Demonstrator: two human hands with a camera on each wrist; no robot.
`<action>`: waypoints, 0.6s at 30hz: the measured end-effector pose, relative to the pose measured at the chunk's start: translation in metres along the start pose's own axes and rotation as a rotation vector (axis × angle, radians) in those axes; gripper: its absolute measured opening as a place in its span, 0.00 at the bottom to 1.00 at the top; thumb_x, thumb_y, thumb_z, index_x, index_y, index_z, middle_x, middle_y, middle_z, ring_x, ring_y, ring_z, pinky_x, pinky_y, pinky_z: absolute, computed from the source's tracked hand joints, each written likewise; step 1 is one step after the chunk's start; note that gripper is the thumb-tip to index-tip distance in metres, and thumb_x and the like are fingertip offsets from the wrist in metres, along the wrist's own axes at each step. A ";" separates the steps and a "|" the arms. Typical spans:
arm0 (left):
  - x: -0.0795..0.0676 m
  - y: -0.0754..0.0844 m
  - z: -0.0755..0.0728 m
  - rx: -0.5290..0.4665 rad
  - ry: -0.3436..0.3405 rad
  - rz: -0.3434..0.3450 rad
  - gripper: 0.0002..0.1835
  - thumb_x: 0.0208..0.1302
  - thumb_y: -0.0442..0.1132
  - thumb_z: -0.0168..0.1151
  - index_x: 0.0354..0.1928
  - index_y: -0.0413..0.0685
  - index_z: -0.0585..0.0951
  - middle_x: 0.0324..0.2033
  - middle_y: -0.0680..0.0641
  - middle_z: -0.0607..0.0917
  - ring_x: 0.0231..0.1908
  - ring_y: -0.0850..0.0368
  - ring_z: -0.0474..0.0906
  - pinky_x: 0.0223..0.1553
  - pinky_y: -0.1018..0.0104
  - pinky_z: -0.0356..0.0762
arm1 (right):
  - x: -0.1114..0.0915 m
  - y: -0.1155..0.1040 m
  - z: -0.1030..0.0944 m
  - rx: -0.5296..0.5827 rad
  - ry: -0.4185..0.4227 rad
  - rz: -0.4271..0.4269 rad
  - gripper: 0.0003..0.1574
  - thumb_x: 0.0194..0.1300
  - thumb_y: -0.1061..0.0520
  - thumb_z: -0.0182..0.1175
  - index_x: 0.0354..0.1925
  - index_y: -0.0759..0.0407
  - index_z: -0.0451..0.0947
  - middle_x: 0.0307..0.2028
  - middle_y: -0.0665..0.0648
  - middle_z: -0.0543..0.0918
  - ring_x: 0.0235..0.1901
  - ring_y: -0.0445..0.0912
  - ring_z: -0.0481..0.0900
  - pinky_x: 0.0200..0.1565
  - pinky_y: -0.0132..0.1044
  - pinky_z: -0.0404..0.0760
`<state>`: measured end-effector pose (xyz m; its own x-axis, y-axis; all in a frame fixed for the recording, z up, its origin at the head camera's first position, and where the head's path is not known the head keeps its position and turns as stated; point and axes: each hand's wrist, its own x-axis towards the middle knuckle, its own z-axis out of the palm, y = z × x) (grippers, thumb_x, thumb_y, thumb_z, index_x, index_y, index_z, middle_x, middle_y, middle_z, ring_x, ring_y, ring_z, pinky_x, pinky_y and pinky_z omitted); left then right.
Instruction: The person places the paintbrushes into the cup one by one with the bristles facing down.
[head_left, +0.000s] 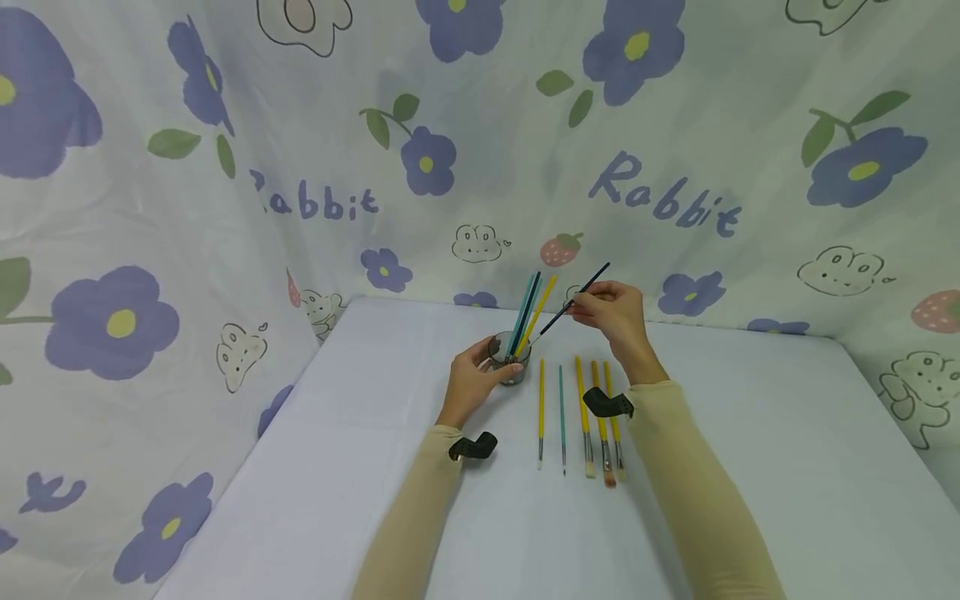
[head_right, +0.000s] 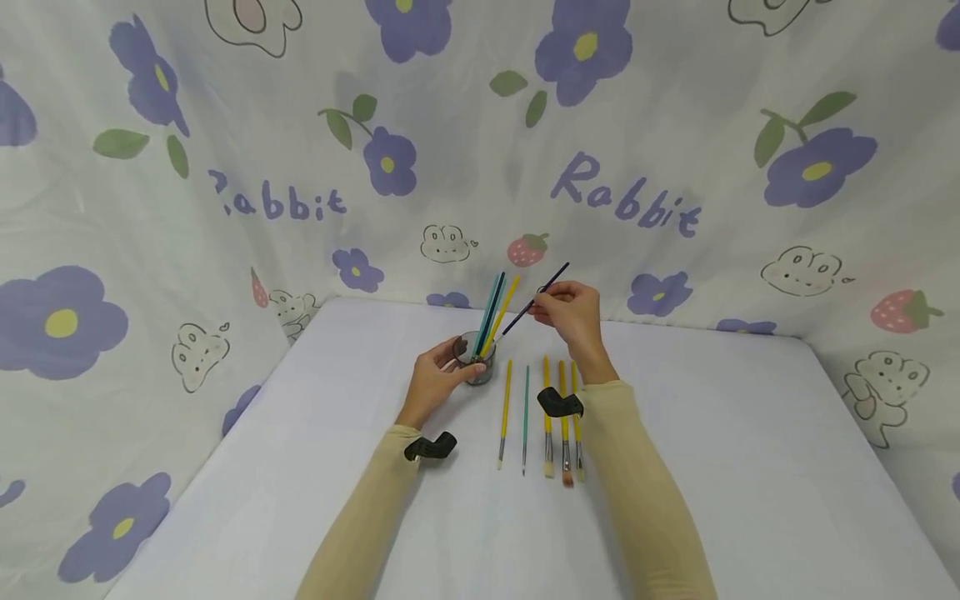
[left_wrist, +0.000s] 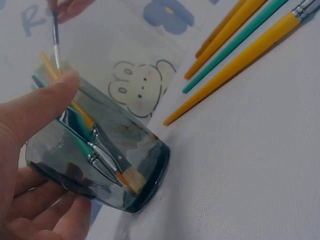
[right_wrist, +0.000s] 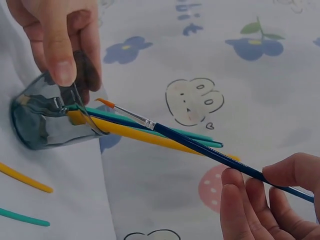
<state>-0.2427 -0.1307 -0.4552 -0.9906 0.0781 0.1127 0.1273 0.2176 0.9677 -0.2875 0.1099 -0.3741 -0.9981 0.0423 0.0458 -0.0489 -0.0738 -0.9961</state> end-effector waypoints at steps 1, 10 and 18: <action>0.002 -0.003 0.001 0.002 0.003 -0.006 0.40 0.56 0.39 0.74 0.68 0.34 0.68 0.65 0.31 0.74 0.68 0.39 0.69 0.71 0.47 0.68 | 0.000 0.000 0.002 -0.008 0.001 0.002 0.09 0.64 0.64 0.63 0.41 0.64 0.73 0.30 0.52 0.84 0.29 0.43 0.88 0.40 0.34 0.90; 0.013 -0.033 0.005 -0.027 0.047 0.003 0.42 0.51 0.47 0.78 0.68 0.43 0.72 0.64 0.37 0.76 0.68 0.47 0.71 0.72 0.51 0.68 | 0.002 0.005 0.016 -0.081 -0.004 0.017 0.11 0.64 0.64 0.63 0.43 0.68 0.73 0.31 0.54 0.82 0.29 0.42 0.88 0.40 0.33 0.89; 0.011 -0.030 0.005 -0.018 0.071 0.014 0.41 0.49 0.48 0.79 0.66 0.44 0.74 0.63 0.39 0.78 0.66 0.48 0.73 0.70 0.51 0.70 | 0.001 0.011 0.027 -0.152 -0.020 0.011 0.14 0.65 0.62 0.63 0.46 0.69 0.74 0.35 0.58 0.82 0.33 0.46 0.89 0.40 0.34 0.89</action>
<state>-0.2569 -0.1312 -0.4838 -0.9899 0.0118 0.1411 0.1406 0.1992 0.9698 -0.2899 0.0821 -0.3834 -0.9991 0.0228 0.0347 -0.0328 0.0780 -0.9964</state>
